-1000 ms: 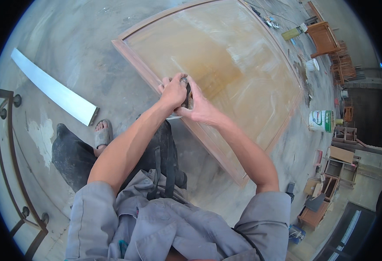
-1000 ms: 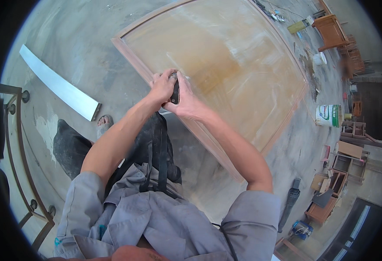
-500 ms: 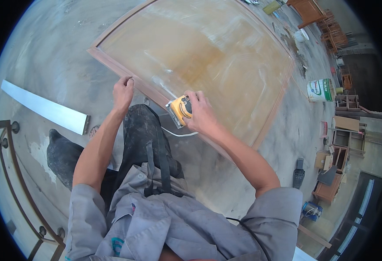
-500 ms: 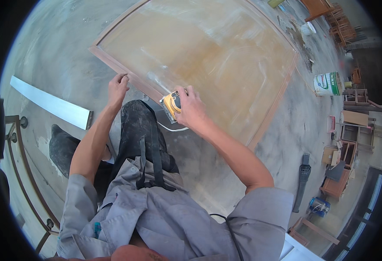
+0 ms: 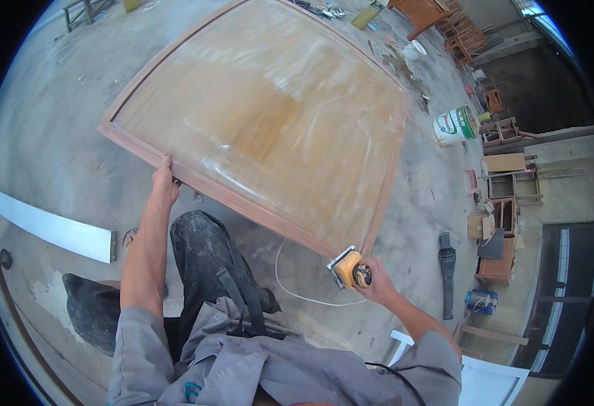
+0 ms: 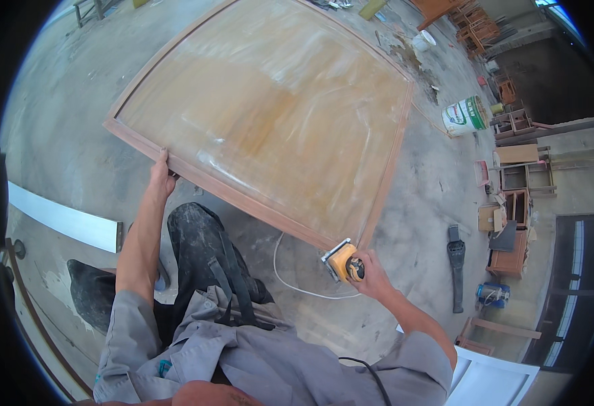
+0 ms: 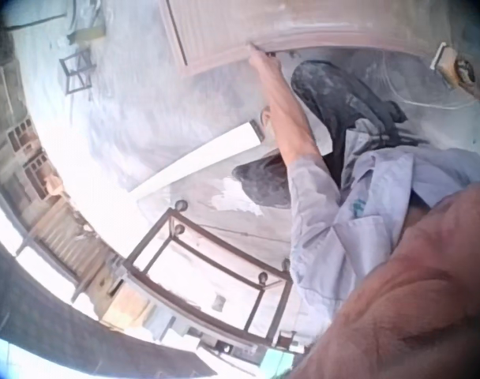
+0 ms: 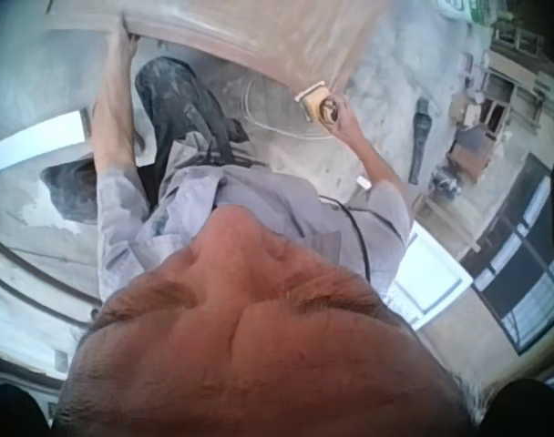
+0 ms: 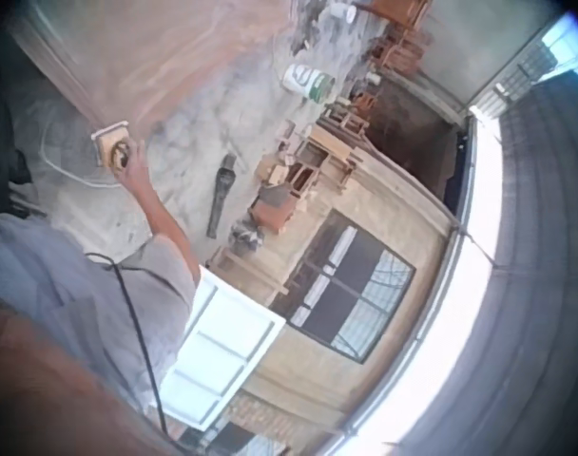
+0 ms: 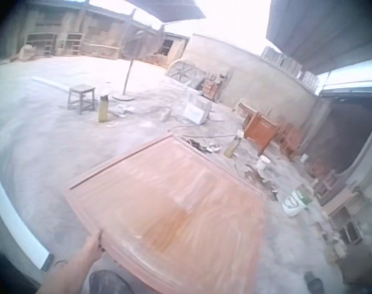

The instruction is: The person uses an electric sander to smooth the surface of a large wooden door lying flat on the floor. They move the sander systematically across the door's surface and along its edges, occasionally repositioning their body to reach different areas.

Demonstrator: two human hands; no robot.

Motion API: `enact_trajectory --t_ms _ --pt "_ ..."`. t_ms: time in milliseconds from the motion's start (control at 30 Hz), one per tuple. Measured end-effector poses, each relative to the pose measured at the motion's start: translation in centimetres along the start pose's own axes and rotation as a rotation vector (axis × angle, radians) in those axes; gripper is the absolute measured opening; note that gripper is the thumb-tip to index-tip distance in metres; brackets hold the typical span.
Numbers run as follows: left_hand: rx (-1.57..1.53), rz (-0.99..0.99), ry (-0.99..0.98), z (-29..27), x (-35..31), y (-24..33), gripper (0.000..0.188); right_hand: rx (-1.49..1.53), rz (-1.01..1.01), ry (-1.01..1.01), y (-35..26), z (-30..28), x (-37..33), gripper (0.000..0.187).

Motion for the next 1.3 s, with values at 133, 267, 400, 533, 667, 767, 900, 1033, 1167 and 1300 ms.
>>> enact_trajectory --t_ms 133,267,400,533,667,767,900,1033,1167,1300 --pt "-0.043 0.017 0.01 0.2 0.2 -0.4 0.064 -0.359 0.005 -0.258 6.7 -5.4 -5.7 0.067" --pt "-0.093 0.013 0.05 0.4 -1.2 -1.4 0.063 -0.648 0.007 -0.14 7.6 -13.0 -4.7 0.071" --pt "-0.181 -0.045 0.083 1.2 -5.7 -3.5 0.058 -0.678 -0.083 0.012 4.6 -15.5 3.0 0.069" --pt "-0.246 -0.161 0.097 1.0 -6.6 -7.2 0.052 -0.572 -0.35 -0.092 0.7 -9.6 14.1 0.065" --pt "-0.09 -0.164 0.04 1.1 -8.3 -6.7 0.051 -0.39 -0.493 -0.129 -3.6 -2.1 21.1 0.059" --pt "-0.001 -0.047 0.108 -1.2 -7.7 -6.1 0.06 -0.249 -0.602 -0.16 -5.9 1.3 23.0 0.057" --pt "-0.075 -0.016 0.178 -2.9 -7.5 -1.8 0.063 -0.236 -0.649 -0.13 -8.5 3.6 24.4 0.051" --pt "-0.111 0.035 0.179 -3.5 -7.8 -1.1 0.06 -0.171 -0.642 -0.099 -14.0 6.2 26.2 0.047" --pt "-0.111 0.024 0.138 -4.0 -7.3 -1.4 0.062 -0.126 -0.761 -0.089 -19.8 8.9 29.1 0.045" --pt "-0.11 0.029 0.129 -3.8 -7.5 -1.5 0.066 -0.113 -0.823 -0.066 -24.2 10.9 31.0 0.044"
Point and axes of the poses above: each hand's wrist, its own x-axis towards the middle knuckle, its own z-axis out of the palm, y = z × x, the point moved 5 cm from there along x, towards the middle knuckle, and after that the axes turned 15 degrees about y, right-handed, at the moved point
